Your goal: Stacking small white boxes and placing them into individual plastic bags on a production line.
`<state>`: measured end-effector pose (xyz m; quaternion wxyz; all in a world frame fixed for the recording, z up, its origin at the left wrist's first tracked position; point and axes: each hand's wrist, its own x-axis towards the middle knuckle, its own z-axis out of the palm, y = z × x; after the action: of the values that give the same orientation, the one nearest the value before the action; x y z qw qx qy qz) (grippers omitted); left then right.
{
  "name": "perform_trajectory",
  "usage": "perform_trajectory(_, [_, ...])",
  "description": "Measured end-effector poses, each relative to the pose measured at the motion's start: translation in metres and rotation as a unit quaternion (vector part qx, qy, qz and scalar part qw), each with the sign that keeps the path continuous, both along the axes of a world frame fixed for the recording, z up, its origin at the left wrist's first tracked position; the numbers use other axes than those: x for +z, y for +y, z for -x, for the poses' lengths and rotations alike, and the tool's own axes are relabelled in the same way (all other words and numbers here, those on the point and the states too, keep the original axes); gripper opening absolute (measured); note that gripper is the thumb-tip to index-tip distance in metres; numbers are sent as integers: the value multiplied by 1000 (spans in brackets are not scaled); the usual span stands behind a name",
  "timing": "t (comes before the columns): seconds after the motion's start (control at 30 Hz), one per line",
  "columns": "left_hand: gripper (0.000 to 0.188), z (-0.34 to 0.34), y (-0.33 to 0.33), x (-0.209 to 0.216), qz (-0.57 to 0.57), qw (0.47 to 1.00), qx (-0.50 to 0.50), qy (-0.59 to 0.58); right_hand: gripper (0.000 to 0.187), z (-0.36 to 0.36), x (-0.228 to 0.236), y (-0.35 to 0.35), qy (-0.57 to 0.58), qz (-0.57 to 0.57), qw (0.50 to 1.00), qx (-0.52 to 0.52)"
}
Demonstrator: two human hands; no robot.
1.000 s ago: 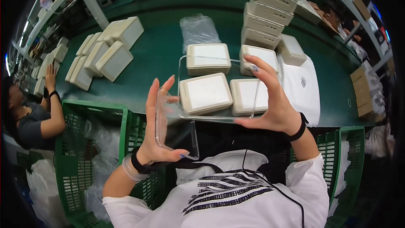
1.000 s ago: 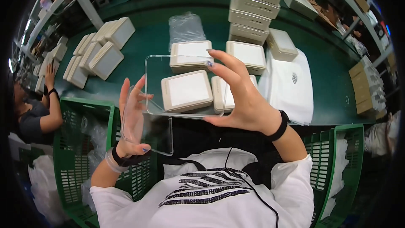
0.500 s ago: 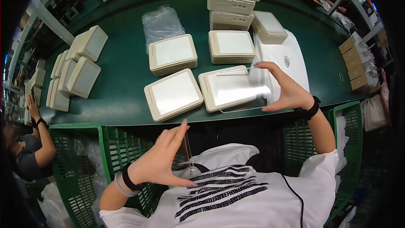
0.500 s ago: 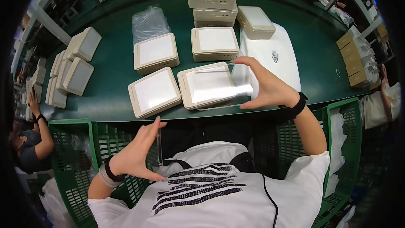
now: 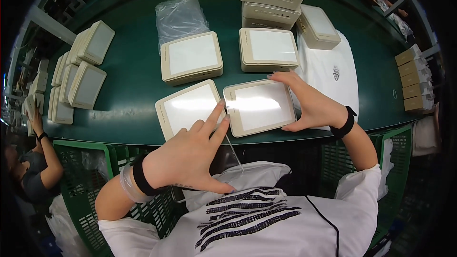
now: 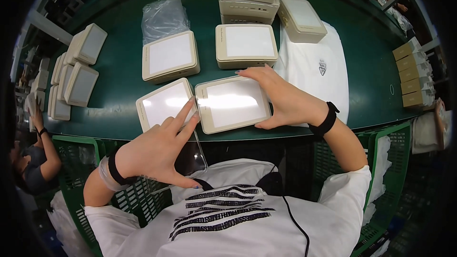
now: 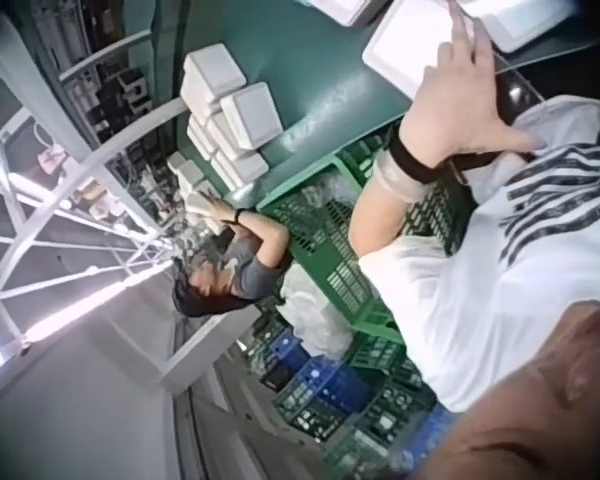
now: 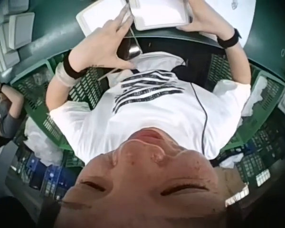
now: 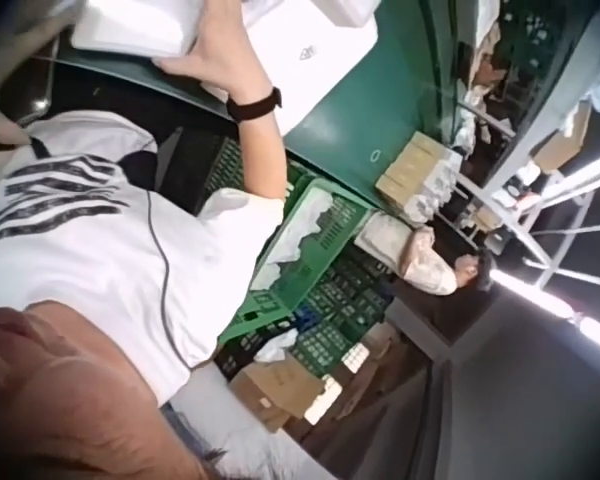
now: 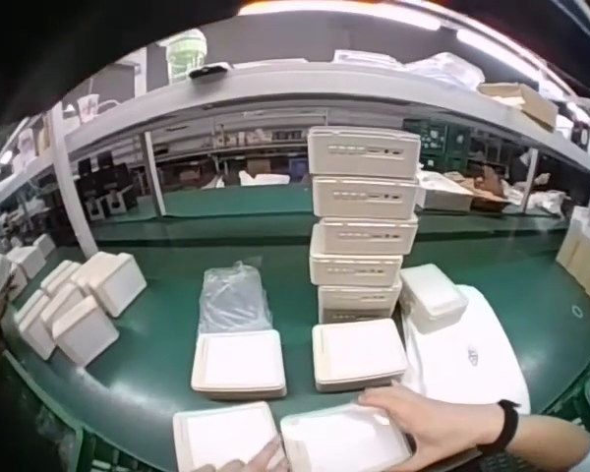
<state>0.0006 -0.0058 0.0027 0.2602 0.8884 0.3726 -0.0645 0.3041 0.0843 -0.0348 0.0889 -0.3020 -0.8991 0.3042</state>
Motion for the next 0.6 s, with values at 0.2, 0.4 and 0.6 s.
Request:
perform_trajectory(0.2, [123,-12,7,1,40,998,-8,45,105,0,4,1,2,18,1000,-1])
perform_trajectory(0.4, [122,-18,2,-6,30,998,-4,55,113,-3,4,2,20,79,996,-22])
perform_trajectory(0.6, [121,-22,3,1,18,997,-2,76,117,0,5,-3,-27,7,999,-25])
